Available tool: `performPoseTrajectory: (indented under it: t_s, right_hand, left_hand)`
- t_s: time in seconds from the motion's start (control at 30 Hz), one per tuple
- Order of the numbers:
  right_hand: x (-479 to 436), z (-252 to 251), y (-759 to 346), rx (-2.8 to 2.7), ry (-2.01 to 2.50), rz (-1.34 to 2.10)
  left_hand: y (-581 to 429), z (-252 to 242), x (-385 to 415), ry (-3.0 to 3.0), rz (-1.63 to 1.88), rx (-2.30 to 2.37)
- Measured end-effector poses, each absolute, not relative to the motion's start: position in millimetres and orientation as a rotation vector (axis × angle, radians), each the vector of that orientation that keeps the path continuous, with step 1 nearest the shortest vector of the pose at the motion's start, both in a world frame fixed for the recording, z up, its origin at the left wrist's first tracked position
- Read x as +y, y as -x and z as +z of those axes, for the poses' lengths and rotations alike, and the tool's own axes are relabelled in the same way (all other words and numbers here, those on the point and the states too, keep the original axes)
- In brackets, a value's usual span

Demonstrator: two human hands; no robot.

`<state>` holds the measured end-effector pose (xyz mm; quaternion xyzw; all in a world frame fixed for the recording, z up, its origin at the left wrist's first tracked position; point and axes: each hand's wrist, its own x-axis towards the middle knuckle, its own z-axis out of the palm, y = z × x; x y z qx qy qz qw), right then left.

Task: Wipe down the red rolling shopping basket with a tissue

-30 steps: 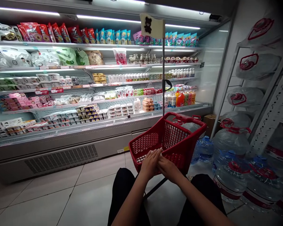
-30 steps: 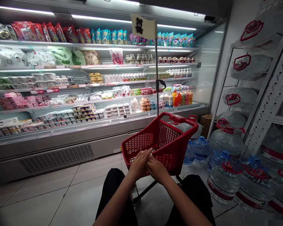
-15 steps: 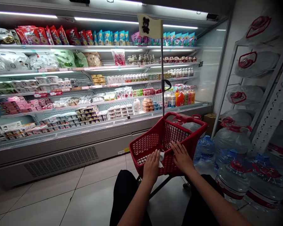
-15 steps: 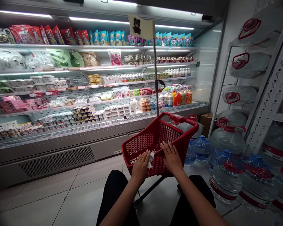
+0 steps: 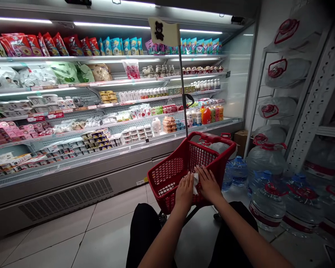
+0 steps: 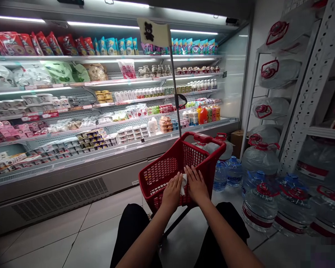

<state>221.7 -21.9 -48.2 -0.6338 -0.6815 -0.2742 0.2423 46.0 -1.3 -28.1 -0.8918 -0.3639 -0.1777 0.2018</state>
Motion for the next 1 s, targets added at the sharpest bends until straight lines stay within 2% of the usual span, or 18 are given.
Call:
performPoseTrajectory:
  t_s: [0.17, 0.27, 0.53, 0.63, 0.87, 1.0]
  right_hand:
    - [-25.6, -41.4, -217.1, -1.857, 1.742, -0.665]
    - [-25.8, -40.7, -213.3, -1.840, 1.744, -0.623]
    - [-25.7, -43.0, -212.9, -1.839, 1.783, -0.654]
    - [-28.2, -42.0, -214.7, -1.848, 1.798, -0.664]
    - [-32.0, -37.6, -216.3, -1.842, 1.772, -0.603]
    - [-26.5, -42.9, -197.9, -1.808, 1.765, -0.622]
  left_hand:
    - [33.6, -32.3, -15.0, 2.384, -0.489, -0.882]
    - [47.0, -32.5, -17.9, 2.359, -0.487, -0.914]
    - [-66.4, -28.9, 1.4, 2.424, -0.517, -1.065]
    - [-76.7, -27.7, 1.3, 2.444, -0.561, -1.053]
    - [25.8, -32.4, -26.4, 2.367, -0.587, -0.986]
    - [44.6, -36.1, -35.1, 2.328, -0.580, -1.071]
